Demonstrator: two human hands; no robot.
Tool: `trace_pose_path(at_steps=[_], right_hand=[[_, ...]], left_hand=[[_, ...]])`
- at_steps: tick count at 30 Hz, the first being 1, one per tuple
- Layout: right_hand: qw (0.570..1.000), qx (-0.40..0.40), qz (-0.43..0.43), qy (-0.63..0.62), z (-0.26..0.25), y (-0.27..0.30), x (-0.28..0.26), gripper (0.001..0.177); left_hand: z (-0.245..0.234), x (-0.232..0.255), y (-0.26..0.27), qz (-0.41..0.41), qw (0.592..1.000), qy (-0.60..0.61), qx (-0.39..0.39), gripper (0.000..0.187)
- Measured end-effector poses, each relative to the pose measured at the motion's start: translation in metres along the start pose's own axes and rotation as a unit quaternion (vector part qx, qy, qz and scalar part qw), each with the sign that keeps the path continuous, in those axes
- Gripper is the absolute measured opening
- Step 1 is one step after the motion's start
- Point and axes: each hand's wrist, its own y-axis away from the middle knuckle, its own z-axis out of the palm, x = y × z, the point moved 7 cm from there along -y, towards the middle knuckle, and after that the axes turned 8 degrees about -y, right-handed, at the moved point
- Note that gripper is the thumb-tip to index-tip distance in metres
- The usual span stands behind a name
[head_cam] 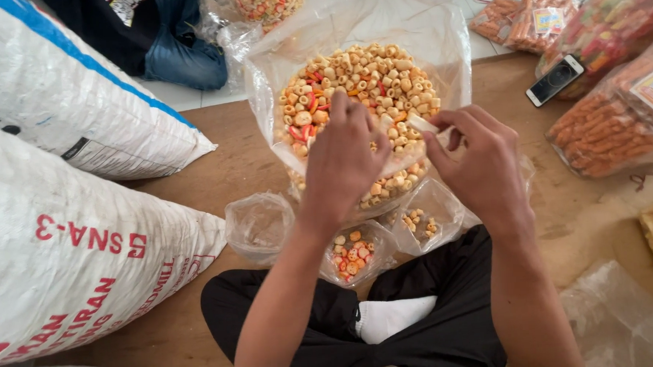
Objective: The person sits on the floor and uses both hands to pick ring-shaped snacks from a large transparent bag and place them into smaller plastic bags. The person repeatedly reaches into the large bag, selects snacks, and transfers them to the smaller bags positioned on the floor.
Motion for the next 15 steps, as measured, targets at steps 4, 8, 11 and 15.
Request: trace_pose_path(at_steps=[4,8,11,15], right_hand=[[0.998,0.032,0.044,0.034,-0.026,0.027,0.027,0.015],[0.992,0.059,0.101,0.047,-0.061,0.052,0.032,0.008],[0.984,0.063,0.149,0.080,-0.082,0.072,0.054,0.007],[0.977,0.085,0.174,0.088,-0.098,0.114,0.138,0.016]], left_hand=[[0.046,0.027,0.022,0.065,0.997,0.039,-0.016,0.017],[0.102,0.054,0.033,0.144,0.986,0.079,0.001,0.020],[0.133,0.081,0.039,0.192,0.977,0.096,0.001,0.017],[0.202,0.095,0.022,0.187,0.974,0.116,-0.055,0.021]])
